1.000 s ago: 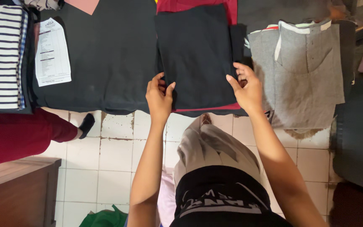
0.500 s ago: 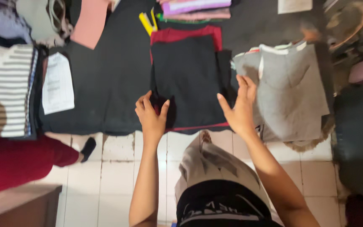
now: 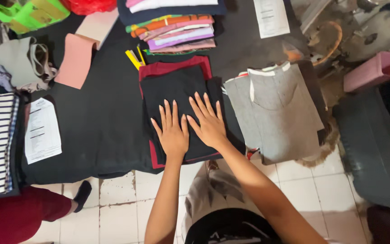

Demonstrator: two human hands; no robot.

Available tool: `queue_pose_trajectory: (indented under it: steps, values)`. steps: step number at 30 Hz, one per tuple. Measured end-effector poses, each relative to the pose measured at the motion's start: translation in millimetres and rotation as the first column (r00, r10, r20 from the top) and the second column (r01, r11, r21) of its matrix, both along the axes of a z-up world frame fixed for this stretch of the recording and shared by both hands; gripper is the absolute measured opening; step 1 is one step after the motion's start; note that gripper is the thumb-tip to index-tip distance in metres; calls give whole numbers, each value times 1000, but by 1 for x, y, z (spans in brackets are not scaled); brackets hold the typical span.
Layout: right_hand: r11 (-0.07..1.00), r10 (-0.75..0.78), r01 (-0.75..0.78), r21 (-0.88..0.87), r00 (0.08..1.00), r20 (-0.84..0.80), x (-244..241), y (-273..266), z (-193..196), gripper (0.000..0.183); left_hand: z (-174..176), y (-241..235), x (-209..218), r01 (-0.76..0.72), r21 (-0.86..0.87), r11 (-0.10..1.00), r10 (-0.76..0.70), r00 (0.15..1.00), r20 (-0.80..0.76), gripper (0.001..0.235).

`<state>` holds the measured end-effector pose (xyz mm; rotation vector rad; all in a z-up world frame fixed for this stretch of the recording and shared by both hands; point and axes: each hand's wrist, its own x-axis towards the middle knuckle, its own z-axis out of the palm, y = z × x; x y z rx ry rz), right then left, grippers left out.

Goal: The person folds various t-shirts and tops on a table, smoothing them out and stacking them neatly. They handle a red shirt, a black shirt, a grey shirt, a Mickey Mouse shirt, a pink shirt, and a white shirt, arranging them into a pile.

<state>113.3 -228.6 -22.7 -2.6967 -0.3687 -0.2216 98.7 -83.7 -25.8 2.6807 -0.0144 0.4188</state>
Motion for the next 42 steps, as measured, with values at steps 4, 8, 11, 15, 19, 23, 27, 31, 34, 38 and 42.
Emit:
queue_pose_trajectory:
  steps: [4, 8, 11, 15, 19, 23, 27, 31, 34, 38, 42]
  values:
    - [1000, -3, 3, 17, 1000, 5, -1, -1, -2, 66, -6, -1, 0, -1, 0, 1000, 1, 1000, 6, 58]
    - [999, -9, 9, 48, 1000, -6, -1, 2, 2, 67, -5, -3, 1, -10, -1, 1000, 10, 1000, 22, 58]
    - [999, 7, -9, 48, 999, 40, -3, -2, 3, 67, -7, -3, 1, 4, 3, 1000, -4, 999, 34, 58]
    - [967, 69, -66, 244, 998, -6, -27, -16, 4, 65, -3, -2, -8, 48, -69, 996, -47, 999, 11, 61]
    - [777, 143, -114, 619, 990, 3, -91, -54, 11, 58, 15, -50, -38, 85, -84, 993, -96, 984, -149, 73]
    - [617, -76, 132, 775, 991, -109, -131, -122, 18, 42, 30, -121, -94, 346, -531, 773, -419, 908, -18, 70]
    - [785, -447, 335, 521, 889, 103, -148, -219, 28, 28, 35, -162, -121, 298, -653, 696, -489, 863, -127, 47]
    - [867, -478, 439, 234, 865, 149, -147, -295, 15, 44, 24, -193, -133, 200, -713, 672, -410, 902, -134, 43]
    - [805, -427, 444, 394, 894, -137, -147, -318, -3, 49, 15, -215, -137, 142, -748, 649, -301, 950, -80, 44]
    - [836, -394, 392, 383, 916, -77, -144, -328, -18, 47, 10, -235, -143, -81, -769, 634, -157, 960, -231, 54]
    - [734, -345, 474, 485, 877, -335, -139, -342, -14, 57, 7, -247, -145, -202, -720, 664, -87, 936, -342, 54]
